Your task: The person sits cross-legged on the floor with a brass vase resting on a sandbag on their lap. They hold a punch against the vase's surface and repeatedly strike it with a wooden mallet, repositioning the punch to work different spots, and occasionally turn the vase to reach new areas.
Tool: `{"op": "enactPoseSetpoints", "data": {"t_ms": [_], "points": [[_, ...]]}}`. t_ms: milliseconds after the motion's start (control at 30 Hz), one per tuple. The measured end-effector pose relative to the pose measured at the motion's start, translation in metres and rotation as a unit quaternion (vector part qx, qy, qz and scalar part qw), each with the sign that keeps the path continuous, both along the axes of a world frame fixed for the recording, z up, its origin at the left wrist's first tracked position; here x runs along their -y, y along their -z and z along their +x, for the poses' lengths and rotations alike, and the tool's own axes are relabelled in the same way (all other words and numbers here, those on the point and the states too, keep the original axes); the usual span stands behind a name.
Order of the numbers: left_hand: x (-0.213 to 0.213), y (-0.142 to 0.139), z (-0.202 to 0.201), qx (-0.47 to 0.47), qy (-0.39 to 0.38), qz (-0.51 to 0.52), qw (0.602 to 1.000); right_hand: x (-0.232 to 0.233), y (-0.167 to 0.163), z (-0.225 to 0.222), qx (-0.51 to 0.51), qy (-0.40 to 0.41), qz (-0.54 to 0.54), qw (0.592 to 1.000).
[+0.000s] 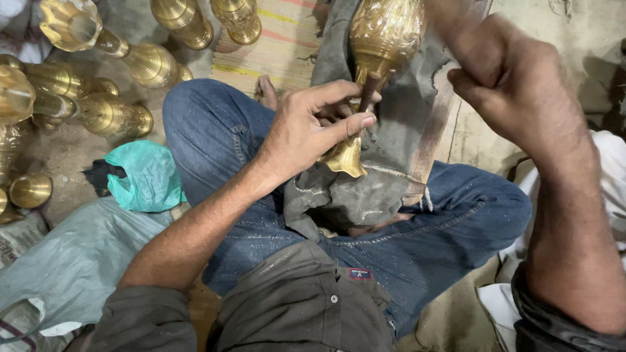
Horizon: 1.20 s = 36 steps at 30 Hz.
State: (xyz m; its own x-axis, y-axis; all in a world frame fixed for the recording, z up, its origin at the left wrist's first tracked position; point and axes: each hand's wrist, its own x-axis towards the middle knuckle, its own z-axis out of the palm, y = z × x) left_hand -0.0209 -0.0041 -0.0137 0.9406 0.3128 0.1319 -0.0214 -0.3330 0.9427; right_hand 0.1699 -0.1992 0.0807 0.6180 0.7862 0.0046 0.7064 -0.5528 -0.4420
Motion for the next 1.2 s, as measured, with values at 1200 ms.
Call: {"op": "enactPoseSetpoints", "data": {"t_ms": [1200], "points": [[0.003, 0.010, -0.002, 0.080, 0.017, -0.050, 0.995, -0.011, -0.024, -0.005, 0.190, -0.136, -0.215, 0.948]]}}
